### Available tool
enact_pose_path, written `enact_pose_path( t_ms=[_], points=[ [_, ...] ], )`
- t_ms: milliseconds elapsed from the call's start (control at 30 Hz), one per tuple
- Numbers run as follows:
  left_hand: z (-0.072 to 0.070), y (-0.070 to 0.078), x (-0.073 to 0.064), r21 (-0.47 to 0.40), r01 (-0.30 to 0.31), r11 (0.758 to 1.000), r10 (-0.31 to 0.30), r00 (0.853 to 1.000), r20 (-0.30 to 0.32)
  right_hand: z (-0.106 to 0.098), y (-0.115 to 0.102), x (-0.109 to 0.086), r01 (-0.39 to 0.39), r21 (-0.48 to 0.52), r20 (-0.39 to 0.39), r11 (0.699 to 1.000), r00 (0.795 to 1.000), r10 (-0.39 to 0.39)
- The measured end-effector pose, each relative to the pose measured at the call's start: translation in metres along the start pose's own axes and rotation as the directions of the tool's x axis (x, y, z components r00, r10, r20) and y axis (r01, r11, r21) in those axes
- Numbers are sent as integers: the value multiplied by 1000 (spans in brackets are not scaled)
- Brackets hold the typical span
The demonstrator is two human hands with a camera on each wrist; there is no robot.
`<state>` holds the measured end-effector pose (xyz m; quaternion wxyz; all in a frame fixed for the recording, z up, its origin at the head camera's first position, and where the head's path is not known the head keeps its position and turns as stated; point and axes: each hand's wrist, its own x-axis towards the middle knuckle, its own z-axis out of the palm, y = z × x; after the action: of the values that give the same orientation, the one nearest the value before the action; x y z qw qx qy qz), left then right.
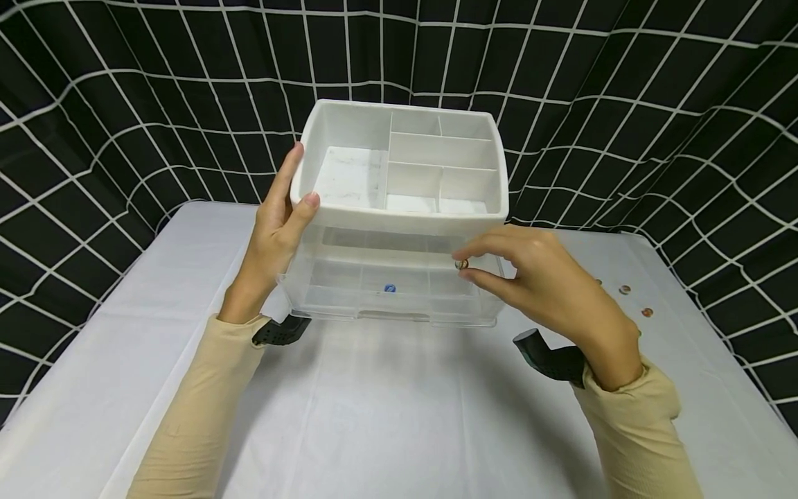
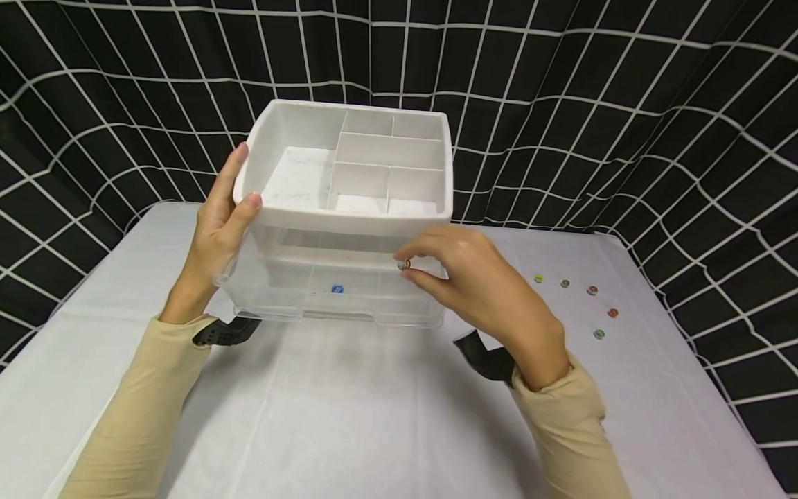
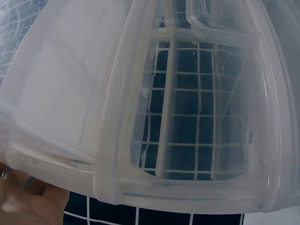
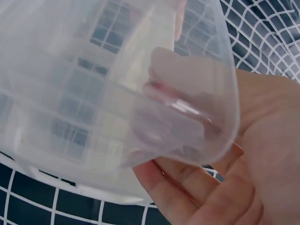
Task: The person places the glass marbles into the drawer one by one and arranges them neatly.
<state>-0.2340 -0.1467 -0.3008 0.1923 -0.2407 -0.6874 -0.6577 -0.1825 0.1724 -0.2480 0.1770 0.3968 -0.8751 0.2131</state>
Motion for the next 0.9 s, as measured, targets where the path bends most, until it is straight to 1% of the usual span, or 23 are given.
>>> enact_pose_path(
  t_ms=[133, 267, 500, 733, 900],
  points=[
    [0, 1, 0, 6, -2, 1000, 2, 1000, 0, 1, -1, 5, -37, 11, 68, 999, 997, 36],
    [0, 1, -1, 5, -1, 1000, 1, 1000, -1, 2, -3, 9, -77, 18, 133, 997, 988, 74],
    [0, 1, -1, 8, 0, 1000, 0, 1000, -5, 2, -4, 15, -109, 50, 204, 993, 974, 96],
    [0, 1, -1, 3, -1, 1000, 1, 1000, -1, 2, -5, 20, -140, 67, 277, 988, 954, 116],
    [0, 1, -1, 1, 7, 1000, -7, 1000, -3, 4, -5, 25, -161, 68, 334, 985, 934, 129]
  ],
)
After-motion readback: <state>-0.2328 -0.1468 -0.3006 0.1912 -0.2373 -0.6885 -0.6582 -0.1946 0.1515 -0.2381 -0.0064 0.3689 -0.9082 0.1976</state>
